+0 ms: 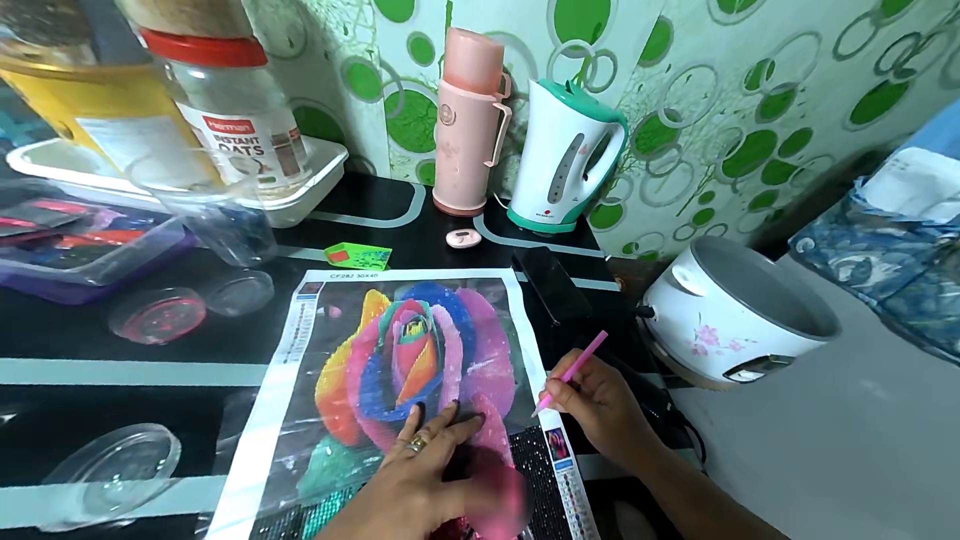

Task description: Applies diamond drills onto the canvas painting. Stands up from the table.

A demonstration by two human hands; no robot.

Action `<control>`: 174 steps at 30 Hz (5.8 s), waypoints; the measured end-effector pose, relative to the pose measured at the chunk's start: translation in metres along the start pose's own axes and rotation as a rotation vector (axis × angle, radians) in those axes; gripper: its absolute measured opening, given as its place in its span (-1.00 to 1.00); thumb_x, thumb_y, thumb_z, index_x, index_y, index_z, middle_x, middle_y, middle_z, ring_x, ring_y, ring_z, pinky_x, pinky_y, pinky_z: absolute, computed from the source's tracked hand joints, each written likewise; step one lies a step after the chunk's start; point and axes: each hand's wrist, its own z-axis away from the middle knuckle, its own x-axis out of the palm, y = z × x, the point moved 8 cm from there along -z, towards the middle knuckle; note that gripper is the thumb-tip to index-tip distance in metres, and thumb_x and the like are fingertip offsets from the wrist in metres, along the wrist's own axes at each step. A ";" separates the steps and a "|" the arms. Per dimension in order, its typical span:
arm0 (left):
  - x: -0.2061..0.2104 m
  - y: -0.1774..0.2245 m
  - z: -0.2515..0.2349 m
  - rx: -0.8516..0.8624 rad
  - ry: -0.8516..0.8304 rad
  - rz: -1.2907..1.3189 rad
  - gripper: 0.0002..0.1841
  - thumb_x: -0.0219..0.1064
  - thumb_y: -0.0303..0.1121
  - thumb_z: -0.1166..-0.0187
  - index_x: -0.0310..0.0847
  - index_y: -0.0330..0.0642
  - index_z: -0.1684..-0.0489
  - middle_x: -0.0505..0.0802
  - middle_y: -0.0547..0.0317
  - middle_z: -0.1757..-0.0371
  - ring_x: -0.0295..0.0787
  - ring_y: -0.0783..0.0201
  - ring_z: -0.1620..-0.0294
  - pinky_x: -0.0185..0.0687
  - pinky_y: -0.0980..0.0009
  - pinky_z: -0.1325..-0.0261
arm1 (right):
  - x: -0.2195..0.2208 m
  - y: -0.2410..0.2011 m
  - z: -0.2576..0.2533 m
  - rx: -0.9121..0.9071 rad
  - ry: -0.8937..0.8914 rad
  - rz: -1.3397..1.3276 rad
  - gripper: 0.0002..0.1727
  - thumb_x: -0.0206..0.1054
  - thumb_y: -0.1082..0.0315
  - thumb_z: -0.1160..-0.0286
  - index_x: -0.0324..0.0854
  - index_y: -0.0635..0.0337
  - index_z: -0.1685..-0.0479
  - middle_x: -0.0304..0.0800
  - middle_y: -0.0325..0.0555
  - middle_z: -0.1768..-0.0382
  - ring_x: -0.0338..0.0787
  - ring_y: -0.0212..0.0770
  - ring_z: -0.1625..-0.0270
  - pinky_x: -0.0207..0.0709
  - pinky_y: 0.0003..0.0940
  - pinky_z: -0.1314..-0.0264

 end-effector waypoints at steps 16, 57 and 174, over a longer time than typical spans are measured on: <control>-0.005 0.010 0.000 -0.009 0.095 -0.148 -0.38 0.52 0.36 -0.13 0.83 0.26 -0.14 0.52 -0.26 -0.66 0.21 -0.39 -0.77 -0.12 -0.53 -0.69 | 0.002 -0.001 0.000 -0.043 -0.040 0.018 -0.94 0.34 0.40 -0.60 0.62 0.20 0.17 0.79 -0.32 0.32 0.80 -0.50 0.26 0.73 -0.56 0.14; -0.005 0.001 -0.003 -0.043 0.158 -0.125 -0.32 0.53 0.38 -0.09 0.83 0.07 -0.04 0.68 -0.17 -0.52 0.38 -0.35 -0.68 -0.02 -0.58 -0.62 | 0.070 -0.046 0.033 -0.469 -0.256 0.200 -0.80 0.36 0.23 -0.65 0.65 0.20 0.18 0.77 -0.17 0.26 0.76 -0.41 0.10 0.63 -0.44 -0.23; -0.002 -0.006 -0.002 -0.149 0.089 -0.071 -0.36 0.55 0.43 -0.02 0.80 0.52 -0.17 0.36 -0.47 -0.72 -0.02 -0.55 -0.81 -0.50 -0.67 -0.61 | 0.024 -0.016 -0.003 -0.214 -0.186 0.398 -0.76 0.33 0.25 -0.64 0.68 0.30 0.11 0.76 -0.19 0.30 0.71 -0.59 0.28 0.60 -0.74 0.15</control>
